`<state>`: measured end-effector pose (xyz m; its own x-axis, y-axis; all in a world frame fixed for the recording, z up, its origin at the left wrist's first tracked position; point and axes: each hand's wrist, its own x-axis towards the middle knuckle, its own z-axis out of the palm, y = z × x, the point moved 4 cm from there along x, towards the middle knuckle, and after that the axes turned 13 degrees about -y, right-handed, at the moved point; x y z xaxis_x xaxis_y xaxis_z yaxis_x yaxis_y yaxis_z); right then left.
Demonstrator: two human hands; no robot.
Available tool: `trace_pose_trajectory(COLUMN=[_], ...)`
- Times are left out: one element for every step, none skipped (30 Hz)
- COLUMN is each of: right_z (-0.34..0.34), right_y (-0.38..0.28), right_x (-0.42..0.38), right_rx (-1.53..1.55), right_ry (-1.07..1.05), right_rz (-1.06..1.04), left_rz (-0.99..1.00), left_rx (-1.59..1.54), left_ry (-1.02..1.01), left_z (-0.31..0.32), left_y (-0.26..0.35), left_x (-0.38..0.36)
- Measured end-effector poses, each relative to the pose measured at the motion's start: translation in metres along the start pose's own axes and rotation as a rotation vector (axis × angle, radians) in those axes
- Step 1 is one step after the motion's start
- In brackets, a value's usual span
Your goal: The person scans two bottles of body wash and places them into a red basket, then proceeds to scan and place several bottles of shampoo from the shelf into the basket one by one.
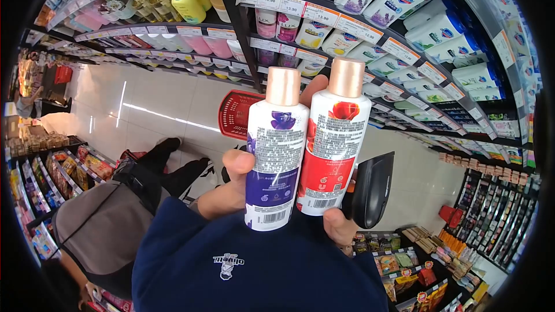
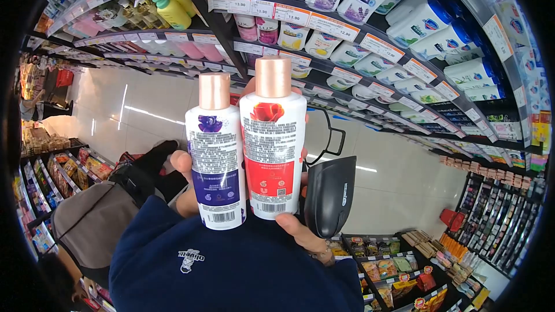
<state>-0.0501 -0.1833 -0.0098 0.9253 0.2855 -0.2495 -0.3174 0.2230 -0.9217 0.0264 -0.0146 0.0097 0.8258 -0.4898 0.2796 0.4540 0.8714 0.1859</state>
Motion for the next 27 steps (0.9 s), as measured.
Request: trace_pose_trajectory(right_z=[-0.001, -0.003, -0.005, -0.002, 0.006, 0.009, 0.009, 0.009, 0.009, 0.008, 0.008, 0.008, 0.008, 0.007, 0.007, 0.006, 0.004, 0.002, 0.000, -0.003, -0.005, -0.006, -0.005, -0.003, 0.000, 0.003, 0.004], right_y=[0.002, 0.006, 0.007, 0.005, 0.001, -0.002, -0.002, -0.002, -0.002, -0.001, -0.001, 0.000, -0.001, -0.005, -0.006, -0.004, 0.002, 0.006, 0.009, 0.011, 0.013, 0.013, 0.012, 0.011, 0.009, 0.007, 0.003], right_x=[0.001, 0.002, 0.002, 0.003, 0.005, 0.005, 0.006, 0.006, 0.006, 0.006, 0.006, 0.006, 0.006, 0.007, 0.007, 0.006, 0.003, 0.001, 0.000, -0.001, -0.001, -0.001, 0.001, 0.002, 0.003, 0.006, 0.009], right_rx=[0.000, 0.000, -0.001, 0.081, 0.162, 0.244, 0.263, 0.283, 0.304, 0.305, 0.306, 0.308, 0.306, 0.304, 0.302, 0.292, 0.283, 0.275, 0.277, 0.280, 0.282, 0.278, 0.291, 0.307, 0.331, 0.353, 0.364], right_ry=[-0.006, -0.012, -0.018, 0.017, 0.053, 0.088, 0.085, 0.081, 0.079, 0.078, 0.078, 0.078, 0.052, 0.025, -0.001, 0.007, 0.016, 0.026, -0.012, -0.051, -0.090, -0.106, -0.107, -0.100, -0.080, -0.062, -0.052], right_rz=[-0.030, -0.061, -0.092, -0.126, -0.159, -0.193, -0.192, -0.191, -0.190, -0.203, -0.214, -0.225, -0.196, -0.167, -0.140, -0.134, -0.128, -0.121, -0.111, -0.101, -0.091, -0.081, -0.084, -0.086, -0.094, -0.102, -0.110], left_rz=[0.017, 0.034, -0.002, 0.058, 0.118, 0.178, 0.181, 0.177, 0.171, 0.164, 0.161, 0.188, 0.213, 0.226, 0.224, 0.215, 0.201, 0.177, 0.155, 0.130, 0.092, 0.054, 0.013, -0.022, -0.041, -0.053, -0.067], left_rx=[-0.022, -0.044, 0.029, -0.012, -0.053, -0.095, -0.035, -0.005, 0.025, 0.055, 0.062, 0.035, 0.007, -0.012, -0.011, -0.003, 0.009, 0.017, 0.028, 0.042, 0.057, 0.078, 0.091, 0.109, 0.123, 0.127, 0.130], left_ry=[-0.018, -0.036, 0.045, 0.041, 0.035, 0.026, 0.105, 0.151, 0.197, 0.243, 0.260, 0.213, 0.166, 0.128, 0.106, 0.088, 0.071, 0.062, 0.054, 0.045, 0.042, 0.043, 0.038, 0.040, 0.059, 0.076, 0.092], left_z=[0.000, -0.001, 0.004, -0.010, -0.023, -0.037, -0.043, -0.040, -0.038, -0.035, -0.037, -0.033, -0.029, -0.025, -0.020, -0.014, -0.007, -0.003, 0.001, 0.005, 0.010, 0.014, 0.017, 0.019, 0.020, 0.018, 0.016], left_y=[-0.001, -0.002, -0.001, -0.005, -0.010, -0.014, -0.014, -0.012, -0.009, -0.007, -0.003, -0.004, -0.003, -0.001, 0.000, 0.001, 0.002, 0.001, 0.001, 0.001, -0.002, -0.003, -0.005, -0.007, -0.009, -0.008, -0.009], left_x=[0.000, 0.000, 0.001, -0.006, -0.014, -0.022, -0.026, -0.026, -0.025, -0.025, -0.026, -0.022, -0.017, -0.009, -0.002, 0.007, 0.016, 0.022, 0.027, 0.030, 0.033, 0.035, 0.037, 0.038, 0.038, 0.036, 0.035])
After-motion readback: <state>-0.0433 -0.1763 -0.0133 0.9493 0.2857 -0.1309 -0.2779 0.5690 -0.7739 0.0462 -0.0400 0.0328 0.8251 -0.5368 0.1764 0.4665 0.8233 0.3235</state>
